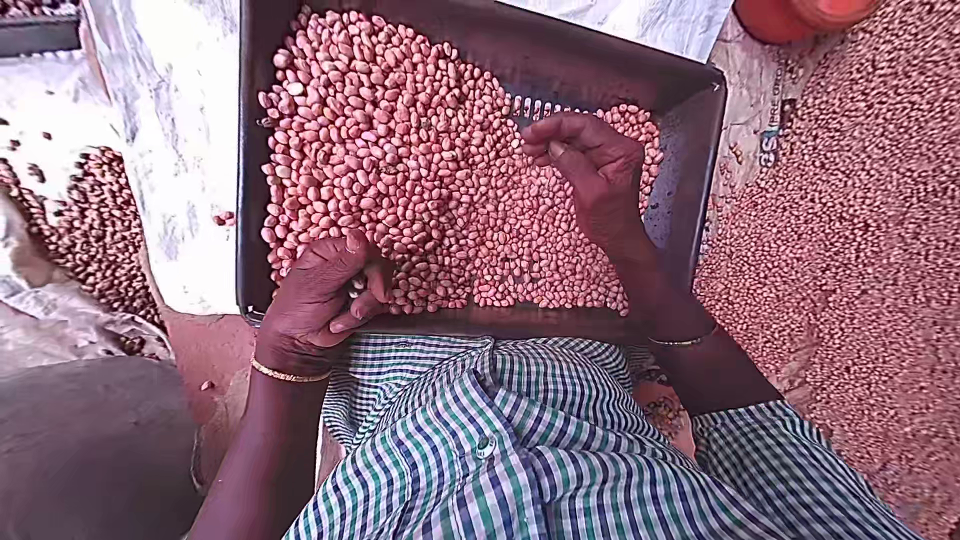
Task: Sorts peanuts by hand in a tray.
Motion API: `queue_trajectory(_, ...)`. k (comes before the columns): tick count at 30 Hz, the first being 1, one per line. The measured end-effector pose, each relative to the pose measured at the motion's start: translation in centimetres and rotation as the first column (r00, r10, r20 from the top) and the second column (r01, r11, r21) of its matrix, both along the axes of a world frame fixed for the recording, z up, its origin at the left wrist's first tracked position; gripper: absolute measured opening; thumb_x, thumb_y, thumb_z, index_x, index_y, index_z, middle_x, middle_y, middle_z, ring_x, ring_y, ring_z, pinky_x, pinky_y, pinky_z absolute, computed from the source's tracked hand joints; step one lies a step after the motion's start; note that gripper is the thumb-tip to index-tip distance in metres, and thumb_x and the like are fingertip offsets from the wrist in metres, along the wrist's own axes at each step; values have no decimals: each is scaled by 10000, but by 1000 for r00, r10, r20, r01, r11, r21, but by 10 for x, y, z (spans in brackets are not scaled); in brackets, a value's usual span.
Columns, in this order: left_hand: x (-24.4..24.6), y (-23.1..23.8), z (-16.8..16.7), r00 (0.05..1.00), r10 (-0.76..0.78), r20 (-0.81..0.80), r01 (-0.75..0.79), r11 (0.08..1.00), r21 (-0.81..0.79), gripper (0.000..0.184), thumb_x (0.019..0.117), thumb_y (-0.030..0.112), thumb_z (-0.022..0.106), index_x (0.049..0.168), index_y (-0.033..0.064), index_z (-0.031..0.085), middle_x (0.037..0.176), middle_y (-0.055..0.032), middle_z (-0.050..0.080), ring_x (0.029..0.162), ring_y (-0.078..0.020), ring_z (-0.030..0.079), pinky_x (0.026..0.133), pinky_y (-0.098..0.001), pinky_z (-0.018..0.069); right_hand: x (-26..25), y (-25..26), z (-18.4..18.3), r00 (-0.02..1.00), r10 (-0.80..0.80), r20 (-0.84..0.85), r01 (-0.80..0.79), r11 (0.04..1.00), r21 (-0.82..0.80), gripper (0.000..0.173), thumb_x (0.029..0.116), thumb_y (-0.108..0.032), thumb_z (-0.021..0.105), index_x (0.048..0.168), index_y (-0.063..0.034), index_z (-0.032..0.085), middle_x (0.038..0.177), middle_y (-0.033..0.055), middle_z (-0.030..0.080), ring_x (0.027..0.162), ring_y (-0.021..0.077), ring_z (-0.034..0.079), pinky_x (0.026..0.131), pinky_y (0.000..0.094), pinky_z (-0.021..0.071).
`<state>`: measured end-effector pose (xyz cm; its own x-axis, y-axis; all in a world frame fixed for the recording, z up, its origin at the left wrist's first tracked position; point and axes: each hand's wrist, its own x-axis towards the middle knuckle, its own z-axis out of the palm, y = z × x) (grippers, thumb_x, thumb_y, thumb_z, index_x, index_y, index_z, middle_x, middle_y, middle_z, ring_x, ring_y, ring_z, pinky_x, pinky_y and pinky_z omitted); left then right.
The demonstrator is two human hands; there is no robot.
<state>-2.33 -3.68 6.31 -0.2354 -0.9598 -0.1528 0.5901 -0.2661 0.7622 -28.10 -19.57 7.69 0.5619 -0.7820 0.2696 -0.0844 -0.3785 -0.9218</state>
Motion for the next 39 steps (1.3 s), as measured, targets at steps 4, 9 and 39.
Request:
queue_trajectory(4,-4,-5,-2,999,8,-51,-11,999,-52,421,1046,380,540,725,176,719,529,130,562,409,66,465,384,-92,377,-5,-26,-26,961,277,-2,-276,960,-43,363,852,109,413,1081,153,692,1184,239,708,1228,251,645,1109,339,454)
queue_trajectory(9,0,-1,-3,998,29,-57,-29,1000,-6,406,1037,366,564,730,151,718,522,108,563,411,51,492,412,-99,426,29,-36,-44,841,507,-190,-540,812,-224,433,778,62,458,1099,63,747,1156,232,720,1185,378,630,1109,477,383)
queue_trajectory(39,-4,-5,2,997,32,-75,-36,998,-49,307,1046,336,549,898,167,758,539,138,574,421,73,485,399,-88,400,-8,70,-25,886,83,-456,-107,994,-26,124,900,-38,691,951,64,740,1338,222,649,1151,296,690,905,356,569)
